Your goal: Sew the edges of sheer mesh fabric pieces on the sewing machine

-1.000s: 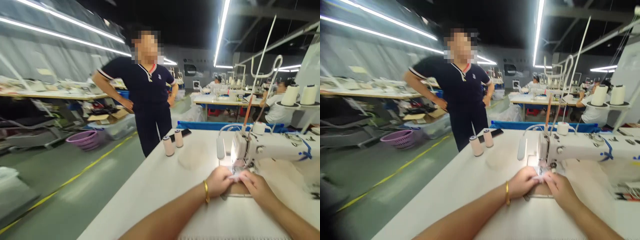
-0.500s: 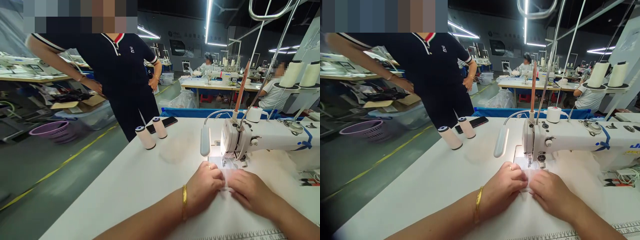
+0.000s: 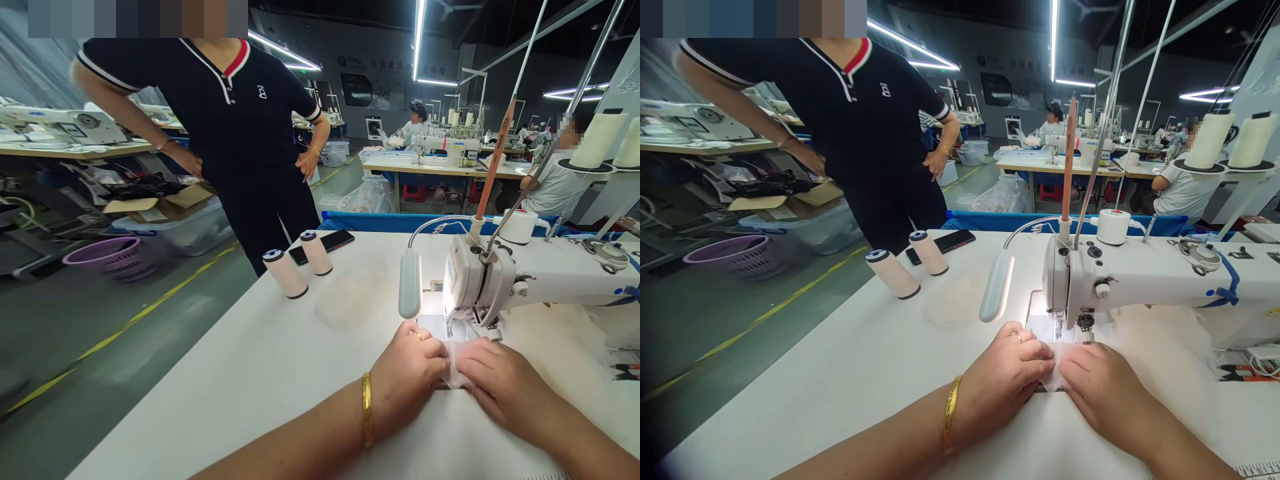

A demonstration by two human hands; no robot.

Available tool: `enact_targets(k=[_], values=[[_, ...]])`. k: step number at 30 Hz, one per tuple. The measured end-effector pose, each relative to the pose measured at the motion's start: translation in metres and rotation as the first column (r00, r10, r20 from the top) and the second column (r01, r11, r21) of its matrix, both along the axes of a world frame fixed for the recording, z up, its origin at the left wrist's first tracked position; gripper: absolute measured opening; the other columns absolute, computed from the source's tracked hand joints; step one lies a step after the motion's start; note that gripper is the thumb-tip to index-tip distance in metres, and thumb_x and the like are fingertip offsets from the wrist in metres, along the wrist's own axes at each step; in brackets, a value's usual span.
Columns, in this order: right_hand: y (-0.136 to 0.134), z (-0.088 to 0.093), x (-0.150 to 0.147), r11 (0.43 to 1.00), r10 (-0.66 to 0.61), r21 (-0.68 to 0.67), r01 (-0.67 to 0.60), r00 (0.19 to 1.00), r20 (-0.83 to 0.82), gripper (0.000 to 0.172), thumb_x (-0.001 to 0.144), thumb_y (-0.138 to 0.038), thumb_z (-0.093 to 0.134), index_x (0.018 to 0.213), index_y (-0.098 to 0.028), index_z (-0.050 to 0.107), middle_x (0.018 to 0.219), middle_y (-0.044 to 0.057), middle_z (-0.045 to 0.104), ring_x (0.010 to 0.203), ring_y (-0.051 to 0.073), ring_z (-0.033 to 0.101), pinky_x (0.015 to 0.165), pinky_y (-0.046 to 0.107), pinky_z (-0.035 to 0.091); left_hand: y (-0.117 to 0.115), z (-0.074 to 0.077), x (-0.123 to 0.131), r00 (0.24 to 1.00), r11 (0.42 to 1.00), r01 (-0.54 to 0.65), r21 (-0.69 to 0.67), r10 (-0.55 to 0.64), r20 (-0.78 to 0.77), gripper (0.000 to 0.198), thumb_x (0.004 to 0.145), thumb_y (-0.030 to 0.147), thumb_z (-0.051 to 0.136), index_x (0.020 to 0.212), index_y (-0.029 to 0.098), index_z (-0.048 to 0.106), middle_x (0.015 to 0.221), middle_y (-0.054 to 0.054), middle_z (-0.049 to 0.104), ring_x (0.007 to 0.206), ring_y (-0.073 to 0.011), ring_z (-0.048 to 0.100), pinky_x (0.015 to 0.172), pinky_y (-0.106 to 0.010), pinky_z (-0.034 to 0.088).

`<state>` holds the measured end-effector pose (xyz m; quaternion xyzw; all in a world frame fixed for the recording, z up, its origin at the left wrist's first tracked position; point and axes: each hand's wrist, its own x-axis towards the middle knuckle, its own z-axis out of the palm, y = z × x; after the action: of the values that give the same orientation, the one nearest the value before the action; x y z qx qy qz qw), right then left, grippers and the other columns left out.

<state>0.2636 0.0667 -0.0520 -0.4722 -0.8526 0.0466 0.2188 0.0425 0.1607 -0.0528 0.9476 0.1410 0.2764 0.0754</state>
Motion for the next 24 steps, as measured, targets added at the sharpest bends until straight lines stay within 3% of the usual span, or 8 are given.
enact_targets(k=[11,16,21,24], values=[[0.008,-0.009,0.002,0.997,-0.076,0.037,0.074,0.995,0.066,0.026,0.101,-0.009,0.045,0.116,-0.020,0.064,0.109,0.011,0.072,0.097,0.028,0.066,0.074,0.039,0.055,0.016,-0.004,0.003,0.999,0.997,-0.040,0.072,0.041,-0.008,0.025,0.094,0.007,0.053,0.095,0.022,0.074,0.097,-0.002,0.078,0.086,-0.0196,0.064,0.083,-0.039,0.036],[0.007,-0.009,0.001,0.989,-0.084,0.127,0.077,0.995,0.058,0.026,0.104,-0.011,0.043,0.116,-0.017,0.065,0.116,0.013,0.073,0.101,0.030,0.067,0.075,0.042,0.058,0.014,-0.005,0.000,0.999,0.995,0.048,0.082,-0.047,-0.009,0.020,0.095,0.008,0.057,0.096,0.021,0.072,0.105,-0.003,0.077,0.100,-0.0216,0.066,0.090,-0.040,0.036],[0.005,-0.009,0.000,0.991,-0.057,0.124,0.048,0.996,0.066,0.027,0.105,-0.010,0.043,0.118,-0.018,0.066,0.110,0.013,0.074,0.103,0.030,0.068,0.079,0.043,0.059,0.015,-0.009,-0.003,0.997,0.995,0.069,0.067,-0.067,-0.038,0.020,0.087,0.003,0.057,0.087,0.019,0.069,0.092,-0.001,0.076,0.083,-0.0185,0.062,0.092,-0.039,0.038],[0.005,-0.010,0.000,0.988,-0.052,0.148,0.040,0.996,0.076,0.027,0.105,-0.011,0.044,0.120,-0.017,0.066,0.113,0.013,0.074,0.103,0.030,0.068,0.081,0.044,0.059,0.015,-0.009,-0.004,0.997,0.996,0.054,0.071,-0.050,-0.062,0.019,0.087,0.005,0.060,0.093,0.020,0.070,0.095,-0.002,0.076,0.084,-0.0195,0.062,0.093,-0.040,0.038]])
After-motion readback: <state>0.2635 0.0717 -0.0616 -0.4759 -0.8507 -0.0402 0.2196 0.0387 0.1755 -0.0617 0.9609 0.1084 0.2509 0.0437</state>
